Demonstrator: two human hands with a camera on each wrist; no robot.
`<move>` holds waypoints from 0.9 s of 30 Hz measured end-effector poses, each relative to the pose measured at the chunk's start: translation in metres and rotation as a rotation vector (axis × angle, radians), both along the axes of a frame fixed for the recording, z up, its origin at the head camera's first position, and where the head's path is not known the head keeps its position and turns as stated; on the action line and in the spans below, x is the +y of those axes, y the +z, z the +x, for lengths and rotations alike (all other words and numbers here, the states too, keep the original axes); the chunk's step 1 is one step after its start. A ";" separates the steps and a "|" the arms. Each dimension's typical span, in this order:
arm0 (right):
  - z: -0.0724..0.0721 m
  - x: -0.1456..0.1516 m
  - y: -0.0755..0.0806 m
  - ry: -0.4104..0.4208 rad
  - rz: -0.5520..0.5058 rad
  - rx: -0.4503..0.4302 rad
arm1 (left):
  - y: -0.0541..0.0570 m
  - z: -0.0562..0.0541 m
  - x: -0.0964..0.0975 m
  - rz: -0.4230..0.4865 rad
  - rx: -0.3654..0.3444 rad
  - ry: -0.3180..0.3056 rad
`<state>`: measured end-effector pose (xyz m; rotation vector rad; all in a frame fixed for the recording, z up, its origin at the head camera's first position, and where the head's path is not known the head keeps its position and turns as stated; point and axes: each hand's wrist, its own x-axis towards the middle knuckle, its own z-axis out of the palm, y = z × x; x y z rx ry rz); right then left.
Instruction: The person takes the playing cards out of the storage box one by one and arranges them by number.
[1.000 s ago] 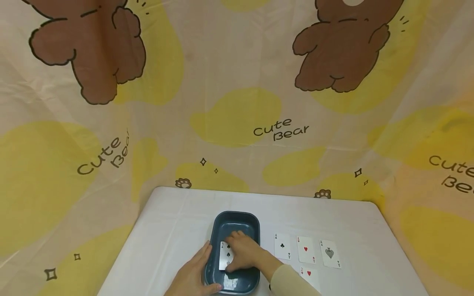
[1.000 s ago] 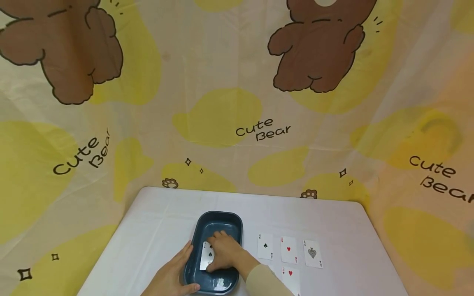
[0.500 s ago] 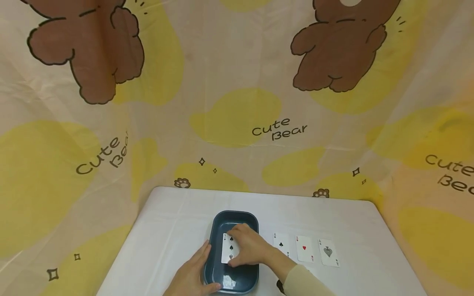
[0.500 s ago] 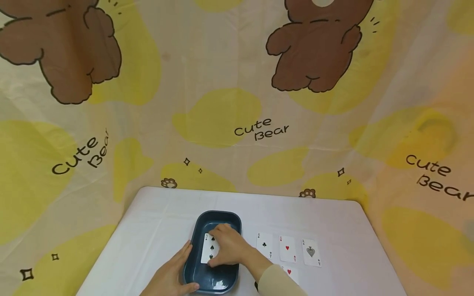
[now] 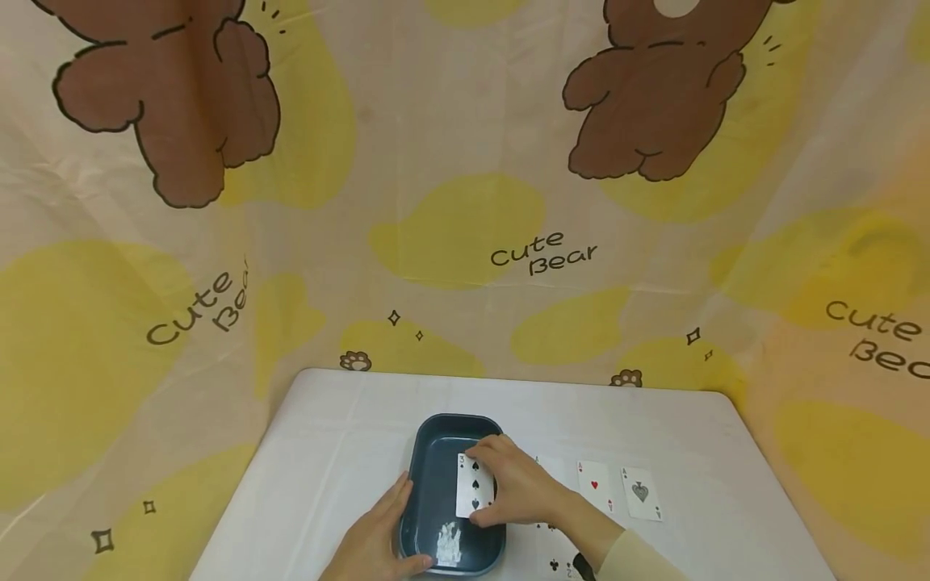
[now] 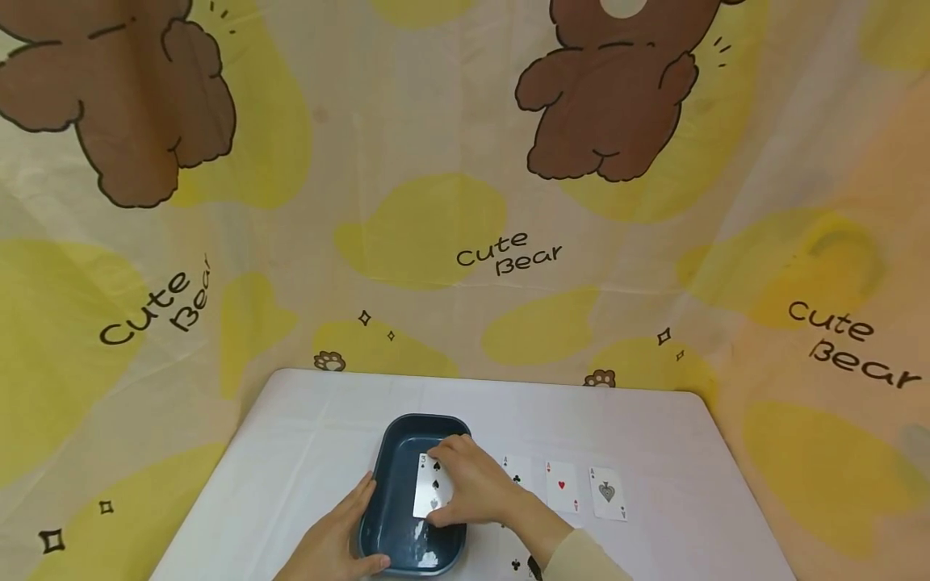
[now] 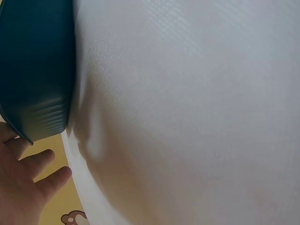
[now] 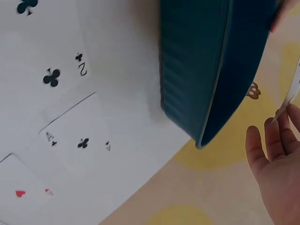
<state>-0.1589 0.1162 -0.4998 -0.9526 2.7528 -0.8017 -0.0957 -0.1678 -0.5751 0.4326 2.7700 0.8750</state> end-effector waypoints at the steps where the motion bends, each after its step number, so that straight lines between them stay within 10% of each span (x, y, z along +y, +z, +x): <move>1: 0.001 0.003 0.001 -0.008 -0.003 -0.006 | 0.001 0.000 0.000 0.002 -0.005 0.000; 21: 0.045 0.062 -0.011 -0.109 -0.034 -0.002 | -0.002 0.000 -0.002 0.035 -0.003 -0.010; 27: 0.063 0.077 -0.023 -0.184 0.018 -0.154 | -0.001 0.001 0.000 0.027 -0.007 -0.011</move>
